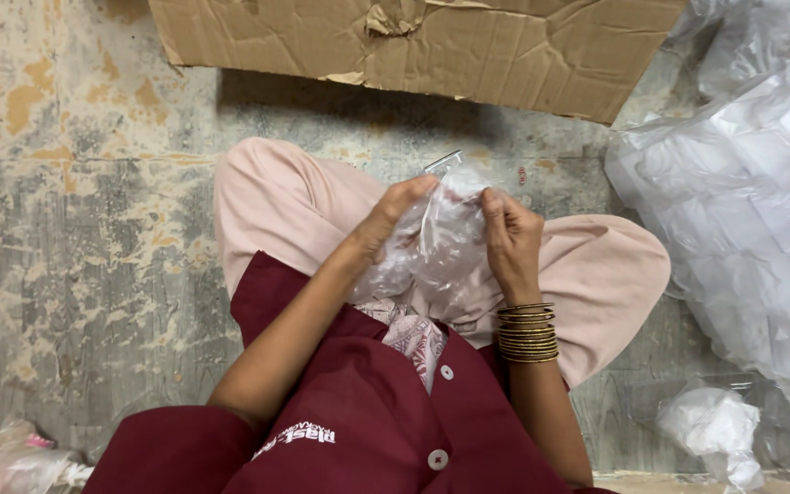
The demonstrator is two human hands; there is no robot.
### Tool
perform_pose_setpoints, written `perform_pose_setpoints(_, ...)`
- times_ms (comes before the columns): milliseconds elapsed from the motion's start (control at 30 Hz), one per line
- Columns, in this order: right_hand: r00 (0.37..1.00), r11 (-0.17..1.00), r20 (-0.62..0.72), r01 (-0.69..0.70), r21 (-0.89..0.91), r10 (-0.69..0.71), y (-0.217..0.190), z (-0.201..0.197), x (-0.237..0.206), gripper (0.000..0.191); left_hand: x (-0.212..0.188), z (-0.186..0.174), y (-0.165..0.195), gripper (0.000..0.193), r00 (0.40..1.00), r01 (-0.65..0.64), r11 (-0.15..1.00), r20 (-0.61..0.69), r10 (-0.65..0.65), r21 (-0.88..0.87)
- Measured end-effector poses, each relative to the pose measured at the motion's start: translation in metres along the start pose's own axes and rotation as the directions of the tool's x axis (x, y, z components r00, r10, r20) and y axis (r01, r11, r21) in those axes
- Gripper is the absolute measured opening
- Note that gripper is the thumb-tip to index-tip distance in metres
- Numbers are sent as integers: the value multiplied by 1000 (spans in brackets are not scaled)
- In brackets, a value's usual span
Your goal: The person sits on the floor and places clear plastic containers into thin plastic bags one at a time, then puts the bagged containers into a cardboard box. They repeatedly take a container, pull a bag over it, and set the bagged container aside or into the box.
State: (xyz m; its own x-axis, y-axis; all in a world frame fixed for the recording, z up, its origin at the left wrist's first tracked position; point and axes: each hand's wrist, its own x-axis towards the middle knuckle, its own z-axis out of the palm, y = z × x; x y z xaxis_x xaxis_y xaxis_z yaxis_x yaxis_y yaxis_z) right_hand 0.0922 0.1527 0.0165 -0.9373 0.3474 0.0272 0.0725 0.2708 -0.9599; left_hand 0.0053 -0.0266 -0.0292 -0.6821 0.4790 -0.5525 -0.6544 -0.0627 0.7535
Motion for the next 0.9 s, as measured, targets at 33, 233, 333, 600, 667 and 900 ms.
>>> perform_pose_setpoints(33, 998, 993, 16, 57, -104, -56, -1, 3, -1, 39, -2, 4, 0, 23, 978, -161, 987, 133, 159, 1)
perform_pose_setpoints(233, 985, 948, 142, 135, -287, -97, 8, 9, -8, 40, -7, 4, 6, 26, 936, -287, 950, 174, 305, -122)
perform_pose_setpoints(333, 989, 955, 128, 104, -276, -71, 24, 8, -8, 36, -8, -3, 4, 29, 939, -202, 962, 242, 244, -185)
perform_pose_setpoints(600, 978, 755, 148, -208, 622, 148, 46, -10, -5, 12, -2, -16, -32, 29, 970, 50, 983, 227, -90, 175)
perform_pose_setpoints(667, 987, 836, 140, -139, 531, 75, 42, -18, -3, 23, 4, -15, -47, 23, 981, -68, 988, 188, 42, 136)
perform_pose_setpoints(900, 957, 836, 100, 288, -467, -273, 36, -3, 13, 40, 38, -11, -63, 44, 807, -507, 714, -25, 590, 483)
